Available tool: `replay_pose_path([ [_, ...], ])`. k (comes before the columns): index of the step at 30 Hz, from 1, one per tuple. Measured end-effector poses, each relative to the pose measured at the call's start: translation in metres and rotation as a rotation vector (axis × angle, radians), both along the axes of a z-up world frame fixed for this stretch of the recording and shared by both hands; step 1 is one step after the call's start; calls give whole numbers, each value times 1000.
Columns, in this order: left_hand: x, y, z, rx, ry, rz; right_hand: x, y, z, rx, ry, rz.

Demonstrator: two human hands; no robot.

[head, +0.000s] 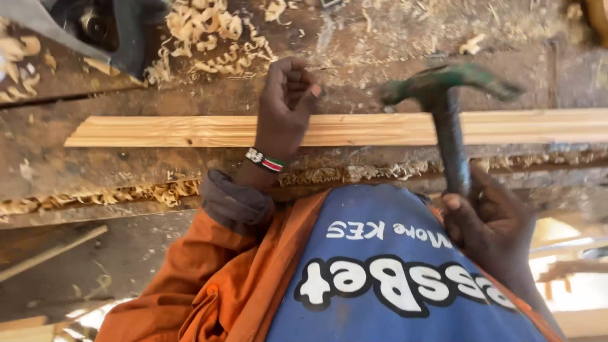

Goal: Hammering small nails into a wooden strip and then applying a white adhesive or primer to a wooden surface.

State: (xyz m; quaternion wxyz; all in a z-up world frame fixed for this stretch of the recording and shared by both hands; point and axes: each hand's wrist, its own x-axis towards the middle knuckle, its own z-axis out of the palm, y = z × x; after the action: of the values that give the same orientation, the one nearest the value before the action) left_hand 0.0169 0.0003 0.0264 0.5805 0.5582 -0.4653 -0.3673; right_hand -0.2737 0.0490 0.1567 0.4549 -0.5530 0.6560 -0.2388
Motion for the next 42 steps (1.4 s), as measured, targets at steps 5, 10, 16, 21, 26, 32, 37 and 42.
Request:
replay_pose_path([
  [5,0,-44,23,83,-275,-217,-31,9,-10,-147,-146,-101],
  [10,-61,-121,25,-102,-691,-462,-37,17,-5,-116,-298,-227],
  [16,-107,-173,-24,25,-1108,-666,-43,31,-6,-71,-160,-269],
  [21,-112,-187,-38,-31,-1169,-631,-40,35,-10,-56,-108,-270],
  [26,-107,-187,-52,-188,-1258,-571,-38,42,-14,-52,-78,-230],
  [32,-89,-184,-51,-270,-997,-536,-32,37,-8,-51,-113,-205],
  [37,-95,-185,-57,-334,-1258,-467,-33,34,-11,-76,-135,-184],
  [42,-102,-184,-47,-209,-1301,-521,-35,32,-12,-57,-178,-189],
])
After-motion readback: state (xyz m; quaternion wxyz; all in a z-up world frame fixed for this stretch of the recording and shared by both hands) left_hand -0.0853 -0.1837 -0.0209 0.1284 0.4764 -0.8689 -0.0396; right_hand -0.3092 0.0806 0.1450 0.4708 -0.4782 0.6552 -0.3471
